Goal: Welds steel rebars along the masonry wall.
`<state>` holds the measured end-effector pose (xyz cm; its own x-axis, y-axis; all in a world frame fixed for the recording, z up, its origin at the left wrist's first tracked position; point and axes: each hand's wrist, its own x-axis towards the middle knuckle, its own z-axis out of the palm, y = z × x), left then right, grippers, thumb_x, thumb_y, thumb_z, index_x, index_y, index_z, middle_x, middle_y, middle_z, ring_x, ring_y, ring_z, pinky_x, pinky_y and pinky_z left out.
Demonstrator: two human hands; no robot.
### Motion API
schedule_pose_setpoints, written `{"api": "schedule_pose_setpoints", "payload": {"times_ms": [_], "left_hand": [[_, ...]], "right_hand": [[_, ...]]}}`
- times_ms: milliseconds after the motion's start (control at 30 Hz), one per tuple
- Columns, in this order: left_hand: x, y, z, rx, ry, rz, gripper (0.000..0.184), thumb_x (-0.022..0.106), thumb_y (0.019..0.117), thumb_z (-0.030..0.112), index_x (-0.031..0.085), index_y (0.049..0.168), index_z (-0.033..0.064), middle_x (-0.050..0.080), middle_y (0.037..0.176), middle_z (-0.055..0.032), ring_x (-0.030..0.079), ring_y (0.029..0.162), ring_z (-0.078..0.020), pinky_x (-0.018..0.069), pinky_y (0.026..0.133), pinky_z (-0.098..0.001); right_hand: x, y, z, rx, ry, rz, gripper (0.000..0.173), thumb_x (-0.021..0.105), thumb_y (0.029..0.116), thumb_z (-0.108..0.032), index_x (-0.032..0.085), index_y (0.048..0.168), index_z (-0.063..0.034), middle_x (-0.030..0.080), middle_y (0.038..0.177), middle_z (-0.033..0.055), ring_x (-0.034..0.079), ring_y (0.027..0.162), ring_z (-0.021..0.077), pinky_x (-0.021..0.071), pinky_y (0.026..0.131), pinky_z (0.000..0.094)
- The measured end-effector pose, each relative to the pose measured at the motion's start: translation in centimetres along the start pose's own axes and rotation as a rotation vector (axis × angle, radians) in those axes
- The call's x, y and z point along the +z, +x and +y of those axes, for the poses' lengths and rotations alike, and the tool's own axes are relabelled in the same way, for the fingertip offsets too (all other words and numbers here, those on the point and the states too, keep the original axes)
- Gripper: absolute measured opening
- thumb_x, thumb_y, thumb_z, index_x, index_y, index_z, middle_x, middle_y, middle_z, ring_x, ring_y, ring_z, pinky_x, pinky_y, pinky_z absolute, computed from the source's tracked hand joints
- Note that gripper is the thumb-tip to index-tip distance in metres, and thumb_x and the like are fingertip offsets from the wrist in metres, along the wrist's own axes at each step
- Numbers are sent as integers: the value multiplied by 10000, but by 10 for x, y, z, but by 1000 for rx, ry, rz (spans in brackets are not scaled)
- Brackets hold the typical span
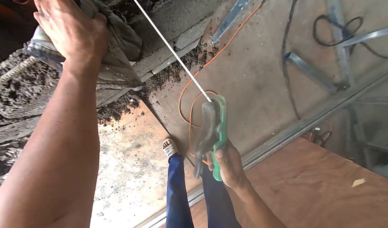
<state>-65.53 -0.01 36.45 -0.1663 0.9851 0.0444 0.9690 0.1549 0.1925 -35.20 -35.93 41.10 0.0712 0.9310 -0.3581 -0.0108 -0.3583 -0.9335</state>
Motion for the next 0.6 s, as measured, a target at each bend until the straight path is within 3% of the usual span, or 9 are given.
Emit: {"api": "schedule_pose_setpoints", "payload": {"times_ms": [167,333,433,600], "left_hand": [[-1,2,0,-4,-4,11,547,633,847,499,650,1136,35,652,1237,-237,583,1237,-428,383,1031,-663],[-19,-10,14,-73,-114,5,813,702,830,431,438,1481,21,537,1442,-273,499,1355,-463,374,1081,-683],[-29,-16,22,-53,-152,63,757,725,847,366,454,1467,26,545,1420,-283,510,1332,-479,389,1067,-683],[-20,-16,18,-55,-115,87,722,729,848,385,492,1432,34,613,1345,-234,566,1273,-432,421,1040,-643]], "right_hand": [[3,5,-3,4,2,-4,706,491,963,-691,546,1159,-15,584,681,-17,591,523,97,552,455,286],[3,3,-1,23,3,1,701,511,950,-698,567,1209,-49,591,664,-6,577,495,121,547,440,316],[6,4,4,24,10,11,676,517,938,-716,588,1185,-91,579,635,-2,576,472,138,549,429,333],[8,2,8,25,38,9,680,530,928,-720,586,1189,-95,584,643,8,570,466,142,540,421,332]]}}
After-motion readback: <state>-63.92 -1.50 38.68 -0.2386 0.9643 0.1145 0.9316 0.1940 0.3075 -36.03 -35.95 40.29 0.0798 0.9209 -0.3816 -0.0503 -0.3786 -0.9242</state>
